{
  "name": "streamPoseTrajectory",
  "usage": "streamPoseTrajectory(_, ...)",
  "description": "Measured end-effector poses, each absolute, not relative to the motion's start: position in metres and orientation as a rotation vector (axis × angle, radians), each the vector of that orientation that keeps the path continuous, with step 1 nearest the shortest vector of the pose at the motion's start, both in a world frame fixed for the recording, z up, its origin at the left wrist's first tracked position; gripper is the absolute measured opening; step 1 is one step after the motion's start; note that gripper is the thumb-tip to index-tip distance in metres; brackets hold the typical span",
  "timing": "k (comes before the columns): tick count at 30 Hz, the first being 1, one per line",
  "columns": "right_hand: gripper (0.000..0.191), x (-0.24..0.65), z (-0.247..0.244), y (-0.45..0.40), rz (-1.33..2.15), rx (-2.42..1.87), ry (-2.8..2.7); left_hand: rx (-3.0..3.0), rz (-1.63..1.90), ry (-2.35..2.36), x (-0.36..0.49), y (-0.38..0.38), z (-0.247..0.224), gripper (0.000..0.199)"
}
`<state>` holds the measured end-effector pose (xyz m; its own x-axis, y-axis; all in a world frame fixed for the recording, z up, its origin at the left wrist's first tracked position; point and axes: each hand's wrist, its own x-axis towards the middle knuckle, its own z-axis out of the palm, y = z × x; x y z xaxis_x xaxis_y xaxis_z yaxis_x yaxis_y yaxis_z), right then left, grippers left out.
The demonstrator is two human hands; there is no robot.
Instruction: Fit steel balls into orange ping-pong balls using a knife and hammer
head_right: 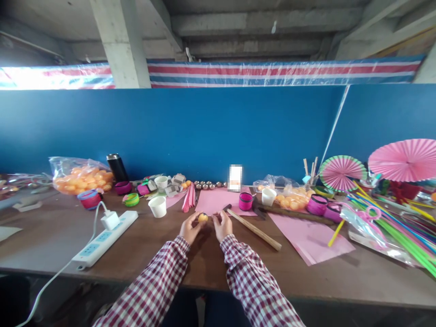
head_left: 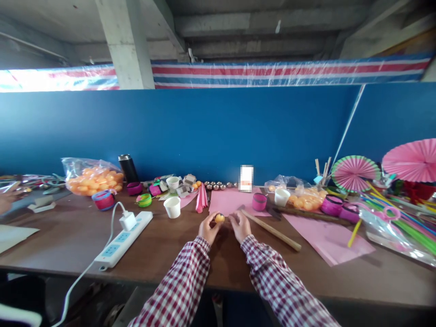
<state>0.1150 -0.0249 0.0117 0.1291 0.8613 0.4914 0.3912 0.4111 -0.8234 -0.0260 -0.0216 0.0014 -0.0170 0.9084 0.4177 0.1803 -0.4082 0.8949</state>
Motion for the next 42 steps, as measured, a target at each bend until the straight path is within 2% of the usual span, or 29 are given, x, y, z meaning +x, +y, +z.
streamPoseTrajectory(8,0.027,0.1168,0.0082,-0.0236,0.604,-1.140,-1.428,1.604,1.475,1.120,-0.0256,-0.0189,-0.0020,0.043)
streamPoseTrajectory(20,0.024,0.1098,0.0155,-0.0288,0.788,-1.029,-1.370,1.511,1.460,1.060,-0.0256,-0.0182,-0.0042,0.043)
streamPoseTrajectory(33,0.019,0.1100,0.0102,-0.0252,0.815,-0.991,-1.441,1.502,1.453,1.071,-0.0249,-0.0240,0.0047,0.043)
streamPoseTrajectory(42,0.022,0.1095,0.0121,-0.0281,0.869,-0.974,-1.478,1.451,1.461,1.036,-0.0243,-0.0242,0.0037,0.043)
